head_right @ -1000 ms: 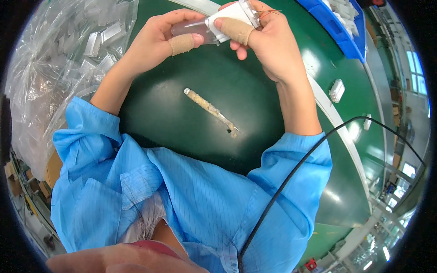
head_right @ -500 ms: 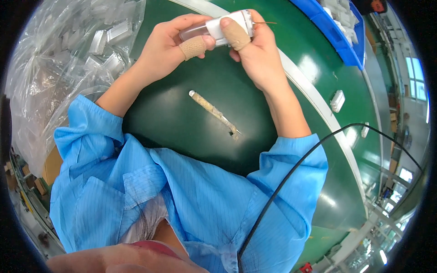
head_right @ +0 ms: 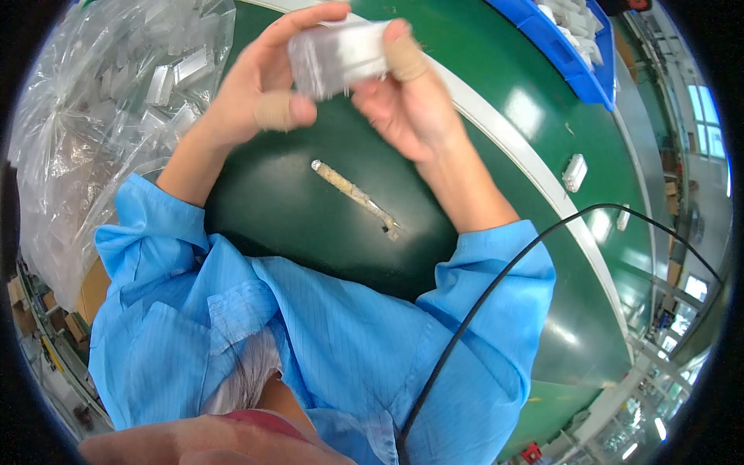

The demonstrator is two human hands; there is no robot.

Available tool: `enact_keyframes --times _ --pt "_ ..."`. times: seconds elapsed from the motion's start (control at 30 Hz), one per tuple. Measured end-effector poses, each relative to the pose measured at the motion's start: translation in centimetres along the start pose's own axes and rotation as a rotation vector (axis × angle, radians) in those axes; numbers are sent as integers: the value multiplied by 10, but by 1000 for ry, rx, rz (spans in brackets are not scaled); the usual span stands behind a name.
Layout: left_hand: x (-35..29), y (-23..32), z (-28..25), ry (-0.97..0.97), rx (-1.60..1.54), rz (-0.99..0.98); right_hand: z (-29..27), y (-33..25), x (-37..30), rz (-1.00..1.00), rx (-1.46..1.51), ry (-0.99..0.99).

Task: The person assembles small rectangular parts by hand, likely for electronic or mechanical components.

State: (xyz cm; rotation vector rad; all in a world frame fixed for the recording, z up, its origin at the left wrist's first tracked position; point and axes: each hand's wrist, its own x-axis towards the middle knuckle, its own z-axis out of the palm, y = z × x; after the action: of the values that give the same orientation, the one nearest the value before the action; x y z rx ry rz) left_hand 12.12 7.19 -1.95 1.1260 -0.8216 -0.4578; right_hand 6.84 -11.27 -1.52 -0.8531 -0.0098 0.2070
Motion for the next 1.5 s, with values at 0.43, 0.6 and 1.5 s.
enact_keyframes --times 0.43,0.6,1.5 --pt "1 2 8 -78 405 209 -1 31 6 29 165 -194" --pt "2 4 -5 -36 -86 -55 6 -2 -7 229 -453 -145" --pt "-1 -11 -4 -31 30 -326 -11 -21 -23 -360 -336 47"
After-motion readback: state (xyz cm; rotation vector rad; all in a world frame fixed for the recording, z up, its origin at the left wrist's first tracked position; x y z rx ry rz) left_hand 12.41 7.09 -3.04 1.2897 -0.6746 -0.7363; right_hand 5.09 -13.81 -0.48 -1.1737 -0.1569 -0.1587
